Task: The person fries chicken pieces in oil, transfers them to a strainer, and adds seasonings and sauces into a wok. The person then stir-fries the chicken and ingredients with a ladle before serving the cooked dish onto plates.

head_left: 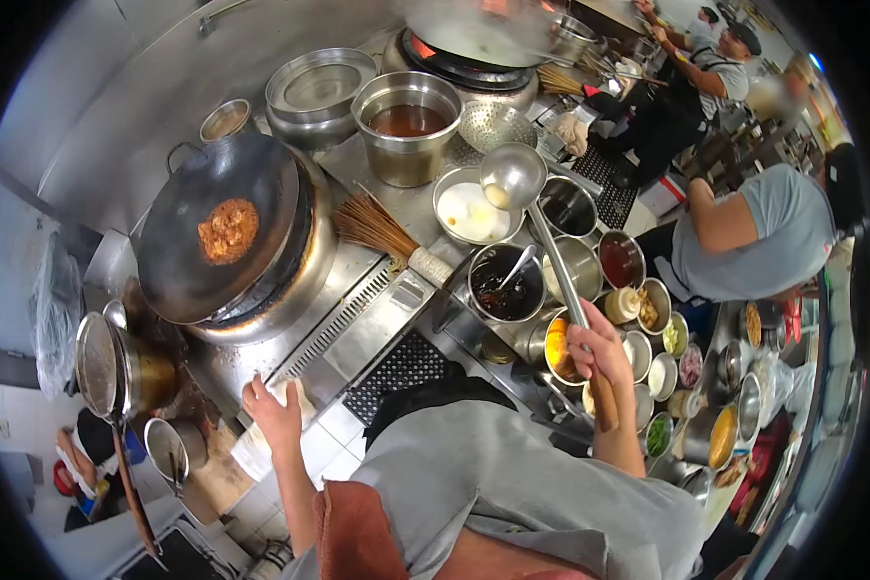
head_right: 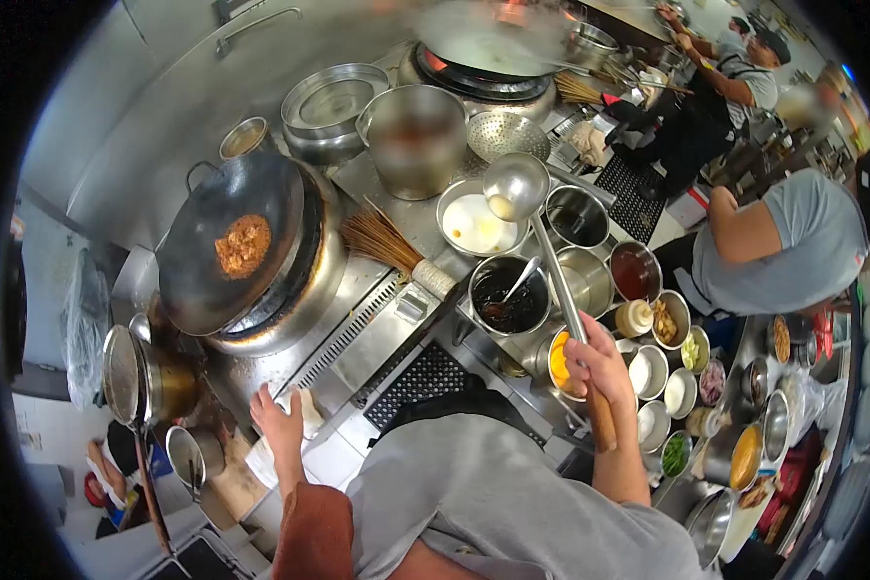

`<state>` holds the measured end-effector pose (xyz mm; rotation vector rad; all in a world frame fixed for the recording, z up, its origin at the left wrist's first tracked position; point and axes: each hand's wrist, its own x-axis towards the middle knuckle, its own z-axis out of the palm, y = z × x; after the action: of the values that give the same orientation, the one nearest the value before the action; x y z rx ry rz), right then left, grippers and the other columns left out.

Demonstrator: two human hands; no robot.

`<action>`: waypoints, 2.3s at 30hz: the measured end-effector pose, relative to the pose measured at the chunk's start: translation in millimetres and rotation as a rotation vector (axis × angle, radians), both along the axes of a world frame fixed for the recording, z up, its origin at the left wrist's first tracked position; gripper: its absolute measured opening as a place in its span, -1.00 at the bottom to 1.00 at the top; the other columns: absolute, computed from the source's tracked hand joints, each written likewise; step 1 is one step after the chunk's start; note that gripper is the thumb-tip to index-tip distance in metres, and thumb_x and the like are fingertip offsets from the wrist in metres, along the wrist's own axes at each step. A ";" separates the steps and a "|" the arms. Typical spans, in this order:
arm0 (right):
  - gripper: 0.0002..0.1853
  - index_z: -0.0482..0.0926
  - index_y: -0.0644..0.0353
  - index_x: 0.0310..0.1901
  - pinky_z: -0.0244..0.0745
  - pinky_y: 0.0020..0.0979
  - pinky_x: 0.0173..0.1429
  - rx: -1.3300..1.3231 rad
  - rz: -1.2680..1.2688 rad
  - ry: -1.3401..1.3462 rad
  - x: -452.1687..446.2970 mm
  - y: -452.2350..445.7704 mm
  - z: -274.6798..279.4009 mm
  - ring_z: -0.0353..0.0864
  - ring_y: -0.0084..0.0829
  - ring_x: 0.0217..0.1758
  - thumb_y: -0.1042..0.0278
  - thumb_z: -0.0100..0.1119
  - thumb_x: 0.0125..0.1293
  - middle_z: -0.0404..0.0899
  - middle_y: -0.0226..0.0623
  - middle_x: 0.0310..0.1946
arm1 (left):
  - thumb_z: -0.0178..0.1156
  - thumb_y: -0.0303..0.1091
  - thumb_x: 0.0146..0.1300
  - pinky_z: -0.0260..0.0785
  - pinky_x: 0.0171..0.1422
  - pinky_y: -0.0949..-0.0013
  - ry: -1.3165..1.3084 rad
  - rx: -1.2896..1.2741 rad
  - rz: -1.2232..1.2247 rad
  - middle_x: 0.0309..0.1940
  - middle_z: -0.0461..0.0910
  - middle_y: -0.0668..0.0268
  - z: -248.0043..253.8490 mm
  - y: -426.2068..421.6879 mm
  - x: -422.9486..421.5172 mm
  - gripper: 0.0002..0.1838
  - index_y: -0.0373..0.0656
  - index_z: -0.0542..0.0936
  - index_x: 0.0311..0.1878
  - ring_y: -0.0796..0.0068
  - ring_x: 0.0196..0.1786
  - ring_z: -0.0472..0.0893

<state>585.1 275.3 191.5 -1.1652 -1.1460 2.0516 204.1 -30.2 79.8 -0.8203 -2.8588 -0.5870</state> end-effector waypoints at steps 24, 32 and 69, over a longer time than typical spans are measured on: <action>-0.34 0.06 0.20 0.41 0.24 -0.63 -0.70 0.185 0.795 0.130 -282.3 -2.6 28.4 0.25 -0.73 -0.67 0.55 0.06 0.30 0.30 -0.48 -0.55 | 0.11 -0.15 0.04 0.42 0.24 0.12 -1.519 1.597 0.178 0.11 0.51 -0.01 -10.6 -58.3 2.2 -0.34 -0.28 0.38 0.23 0.09 0.11 0.56; -0.32 0.12 0.24 0.39 0.31 -0.47 -0.63 0.569 0.950 -0.114 -401.0 3.6 -22.6 0.32 -0.61 -0.66 0.45 0.12 0.23 0.38 -0.38 -0.53 | 0.08 -0.10 0.25 0.50 -0.18 0.25 -1.961 2.270 -0.287 -0.13 0.44 0.11 -19.1 -11.0 -12.5 -0.51 -0.24 0.37 0.13 0.38 -0.28 0.49; -0.25 0.07 0.22 0.39 0.47 -0.15 -0.03 1.085 1.464 -0.526 -270.3 -1.7 103.6 0.56 0.13 -0.13 0.38 0.18 0.19 0.54 0.24 -0.15 | -0.03 -0.22 0.33 0.47 -0.14 0.19 -1.566 1.550 0.266 -0.30 0.61 0.31 56.8 95.4 -113.4 -0.82 -0.04 0.49 -0.16 0.34 -0.18 0.57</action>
<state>314.8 273.6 295.0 -0.1344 -3.3991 1.1350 90.8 65.2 136.6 0.5828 -1.5344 -3.5628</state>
